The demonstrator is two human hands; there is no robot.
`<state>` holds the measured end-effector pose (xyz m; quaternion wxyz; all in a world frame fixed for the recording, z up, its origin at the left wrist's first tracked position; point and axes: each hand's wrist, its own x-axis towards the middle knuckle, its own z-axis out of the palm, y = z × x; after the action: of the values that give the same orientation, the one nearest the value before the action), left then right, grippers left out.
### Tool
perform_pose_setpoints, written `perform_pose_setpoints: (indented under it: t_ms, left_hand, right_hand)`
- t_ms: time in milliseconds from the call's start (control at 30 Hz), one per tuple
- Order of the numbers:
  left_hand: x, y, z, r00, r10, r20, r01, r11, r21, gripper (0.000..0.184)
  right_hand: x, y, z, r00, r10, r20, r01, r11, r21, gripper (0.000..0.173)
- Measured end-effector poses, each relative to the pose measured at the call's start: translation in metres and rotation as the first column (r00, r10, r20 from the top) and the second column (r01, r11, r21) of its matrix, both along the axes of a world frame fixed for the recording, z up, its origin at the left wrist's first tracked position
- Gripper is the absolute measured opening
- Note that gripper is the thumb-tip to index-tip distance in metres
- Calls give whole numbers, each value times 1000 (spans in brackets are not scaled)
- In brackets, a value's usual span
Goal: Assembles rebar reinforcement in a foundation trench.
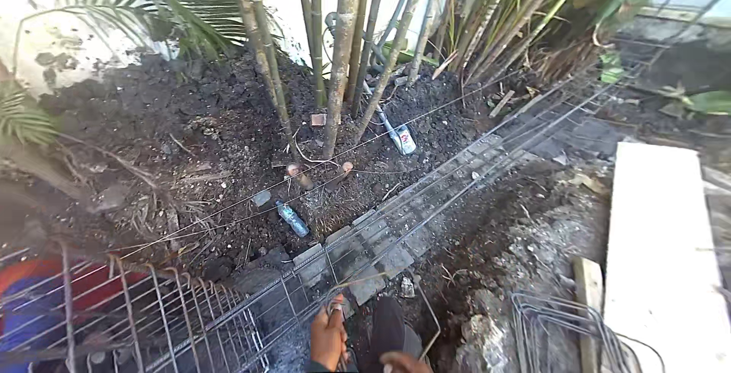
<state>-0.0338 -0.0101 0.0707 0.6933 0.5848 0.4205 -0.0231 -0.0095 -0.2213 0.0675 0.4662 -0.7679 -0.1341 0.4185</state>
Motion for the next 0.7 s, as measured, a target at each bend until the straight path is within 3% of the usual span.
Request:
perform_pose_setpoints:
  t_ms: [67,167,233,300,367,433,600,700]
  left_hand:
    - [-10,9,-6,999,-27,44,25,999,38,34]
    - [-13,15,-28,993,-46,104,40,998,55,34]
    - [-11,15,-49,994,-62,90,60,998,20,34]
    - [-4,13,-78,995,-70,70,73,996,-41,34]
    - [7,10,-107,997,-76,31,78,994,-81,35]
    - [26,1,-131,992,-89,-89,82,993,-79,30]
    - [81,-61,-195,951,-201,-235,180,978,-106,47]
    - [128,-98,-239,914,-237,-330,157,955,-252,51]
  right_hand:
    - [14,-20,-25,958,-246,145,276,928,-250,51]
    - [45,-55,-86,777,-545,315,626,615,-480,83]
    - [59,-82,-143,657,-708,260,703,450,-550,90]
    - [68,-96,-181,481,-877,0,751,412,-517,71]
    - [81,-97,-187,229,-939,-257,858,319,-402,55]
    - [109,-99,-195,69,-976,-206,927,139,-349,37]
    - [205,-183,-210,196,-968,156,938,139,-316,45]
    - [267,-211,-195,112,-966,234,992,95,-83,34]
